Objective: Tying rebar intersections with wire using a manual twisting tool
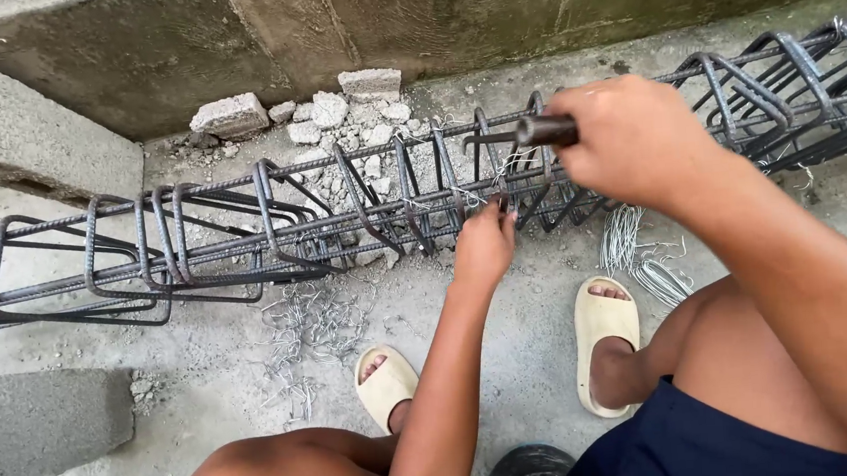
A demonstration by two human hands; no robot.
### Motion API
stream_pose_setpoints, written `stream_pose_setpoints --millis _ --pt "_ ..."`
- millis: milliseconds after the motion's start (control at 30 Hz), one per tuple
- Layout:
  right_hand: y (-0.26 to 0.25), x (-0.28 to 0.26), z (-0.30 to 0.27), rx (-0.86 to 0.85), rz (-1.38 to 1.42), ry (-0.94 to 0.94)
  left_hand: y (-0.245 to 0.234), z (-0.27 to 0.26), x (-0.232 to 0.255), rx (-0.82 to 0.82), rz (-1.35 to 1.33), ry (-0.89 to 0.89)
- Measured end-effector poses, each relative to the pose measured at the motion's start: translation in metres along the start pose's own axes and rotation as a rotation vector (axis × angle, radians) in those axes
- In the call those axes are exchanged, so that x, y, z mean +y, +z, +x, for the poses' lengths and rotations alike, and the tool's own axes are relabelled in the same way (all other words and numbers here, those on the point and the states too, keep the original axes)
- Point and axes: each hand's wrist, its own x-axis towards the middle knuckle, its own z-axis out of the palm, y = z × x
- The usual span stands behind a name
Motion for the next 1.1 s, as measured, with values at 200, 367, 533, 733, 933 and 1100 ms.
stream_pose_setpoints --millis 200,367,533,733,933,1100 --pt "-0.04 0.037 -0.043 0.321 -0.012 -0.204 -0.113 -0.022 0.063 -0.449 0.062 -0.28" --pt "-0.057 0.054 -0.082 0.345 0.032 -0.296 -0.136 -0.017 0.062 -0.06 -0.245 -0.312" --pt "-0.035 0.063 -0.108 0.323 -0.06 -0.447 -0.104 -0.007 0.053 -0.024 -0.19 -0.299" --pt "-0.026 0.059 -0.118 0.231 -0.235 -0.585 -0.06 0.004 0.053 0.193 -0.02 -0.131" --pt "-0.011 0.066 -0.119 0.165 -0.239 -0.603 -0.058 0.017 0.06 0.227 0.143 -0.128" --pt "-0.014 0.057 -0.121 0.141 -0.366 -0.591 -0.053 0.036 0.057 0.176 0.01 -0.135"
